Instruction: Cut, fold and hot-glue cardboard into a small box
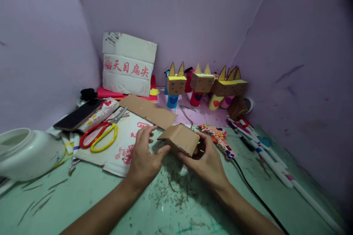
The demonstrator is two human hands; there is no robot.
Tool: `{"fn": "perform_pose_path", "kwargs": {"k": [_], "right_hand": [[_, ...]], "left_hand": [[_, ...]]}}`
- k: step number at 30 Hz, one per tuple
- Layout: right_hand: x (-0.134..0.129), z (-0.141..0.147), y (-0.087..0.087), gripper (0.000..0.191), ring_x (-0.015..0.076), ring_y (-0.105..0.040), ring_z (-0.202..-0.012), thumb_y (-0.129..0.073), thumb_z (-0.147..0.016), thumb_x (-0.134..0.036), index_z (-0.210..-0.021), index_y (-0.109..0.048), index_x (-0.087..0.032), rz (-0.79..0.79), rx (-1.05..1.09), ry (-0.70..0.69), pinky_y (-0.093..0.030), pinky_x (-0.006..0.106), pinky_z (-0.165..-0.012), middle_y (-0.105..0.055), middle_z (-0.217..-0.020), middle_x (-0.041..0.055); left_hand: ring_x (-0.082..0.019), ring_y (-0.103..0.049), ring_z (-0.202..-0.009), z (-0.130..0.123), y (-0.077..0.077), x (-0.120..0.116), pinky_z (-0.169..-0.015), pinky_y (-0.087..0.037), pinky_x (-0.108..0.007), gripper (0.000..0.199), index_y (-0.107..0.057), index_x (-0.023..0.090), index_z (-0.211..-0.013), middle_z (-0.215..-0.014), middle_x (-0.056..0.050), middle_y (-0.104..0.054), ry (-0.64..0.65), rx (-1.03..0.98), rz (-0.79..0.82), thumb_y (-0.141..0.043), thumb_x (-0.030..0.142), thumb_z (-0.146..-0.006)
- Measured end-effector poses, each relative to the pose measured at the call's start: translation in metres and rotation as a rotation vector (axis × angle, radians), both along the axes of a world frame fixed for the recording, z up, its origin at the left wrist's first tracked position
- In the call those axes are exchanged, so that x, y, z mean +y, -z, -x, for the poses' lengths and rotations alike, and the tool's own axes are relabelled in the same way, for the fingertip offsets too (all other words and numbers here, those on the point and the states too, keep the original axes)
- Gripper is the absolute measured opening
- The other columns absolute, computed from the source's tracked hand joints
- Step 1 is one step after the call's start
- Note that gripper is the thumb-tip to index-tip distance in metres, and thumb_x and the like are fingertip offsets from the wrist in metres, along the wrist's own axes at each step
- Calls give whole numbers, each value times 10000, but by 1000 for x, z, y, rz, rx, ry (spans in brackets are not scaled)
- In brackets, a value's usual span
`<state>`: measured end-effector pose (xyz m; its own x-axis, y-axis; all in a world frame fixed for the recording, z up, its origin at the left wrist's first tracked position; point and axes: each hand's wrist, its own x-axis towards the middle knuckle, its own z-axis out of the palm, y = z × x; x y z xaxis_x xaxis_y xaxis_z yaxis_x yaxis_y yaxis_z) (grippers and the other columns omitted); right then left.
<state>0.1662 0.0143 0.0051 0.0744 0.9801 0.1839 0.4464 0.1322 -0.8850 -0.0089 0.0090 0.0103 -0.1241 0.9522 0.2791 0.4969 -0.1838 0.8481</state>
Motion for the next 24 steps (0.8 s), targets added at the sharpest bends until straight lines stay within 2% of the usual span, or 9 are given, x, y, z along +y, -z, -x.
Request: {"fn": "perform_pose_path", "kwargs": {"k": [2,3,6,8,11,14,18,21,24], "right_hand": [[-1,6,0,661,241,-605,-748,-759,-553,-412,-1086,-427,-207,16,28,121,-530,398,-661,-608,-950,86],[-1,7,1,665,244,-608,-754,-758,-551,-414,-1084,-416,-211,27,45,152,-531,404,-670,-607,-948,85],[-3,10,7,697,237,-606,-758,-774,-552,-391,-1105,-383,-229,37,80,171,-530,401,-681,-596,-959,73],[-7,10,12,699,227,-595,-766,-779,-576,-348,-1137,-378,-235,-22,59,108,-526,389,-679,-579,-983,71],[-16,12,16,616,213,-573,-768,-725,-677,-288,-1193,-395,-216,-178,-25,-45,-519,364,-662,-555,-1002,84],[-24,14,13,518,200,-559,-730,-640,-767,-234,-1232,-416,-186,-309,-98,-150,-516,349,-632,-546,-982,95],[-27,14,10,464,179,-574,-709,-519,-802,-88,-1250,-473,-196,-468,-73,-227,-513,316,-615,-565,-943,78],[-22,11,14,367,174,-604,-724,-485,-827,-50,-1143,-583,-209,-529,-9,-239,-503,299,-613,-617,-874,58],[-16,7,17,170,188,-614,-712,-562,-818,-93,-875,-665,-216,-506,-8,-227,-490,326,-640,-665,-772,35]], "left_hand": [[-255,-599,-936,-9,-1,-5,-826,-518,-438,420,-495,151,-1157,-1091,-128,-572,48,-85,56,-557,377,-807],[-245,-606,-919,-14,-1,-8,-813,-525,-426,431,-482,146,-1182,-1082,-127,-575,112,-119,90,-538,382,-826],[-285,-526,-1148,-22,-1,-14,-944,-470,-455,594,-361,130,-1332,-1291,-175,-470,248,-111,100,-534,403,-833],[-325,-415,-1273,-22,0,-15,-1025,-396,-494,720,-280,127,-1388,-1386,-195,-373,261,-67,90,-563,427,-798],[-367,-348,-1322,-15,0,-10,-1051,-351,-522,881,-212,115,-1421,-1428,-212,-316,250,-68,115,-617,468,-723],[-385,-320,-1338,-6,-4,-2,-1079,-305,-527,963,-221,103,-1426,-1435,-219,-312,200,-29,150,-656,494,-661],[-406,-349,-1317,3,-12,7,-1082,-282,-556,1024,-286,73,-1408,-1400,-239,-375,168,130,194,-685,545,-590],[-410,-367,-1310,11,-16,11,-1072,-299,-559,1037,-324,63,-1399,-1395,-243,-412,227,222,219,-686,584,-578],[-389,-382,-1311,19,-17,14,-1084,-299,-531,1044,-309,69,-1420,-1420,-229,-414,385,270,219,-694,574,-592]]}}
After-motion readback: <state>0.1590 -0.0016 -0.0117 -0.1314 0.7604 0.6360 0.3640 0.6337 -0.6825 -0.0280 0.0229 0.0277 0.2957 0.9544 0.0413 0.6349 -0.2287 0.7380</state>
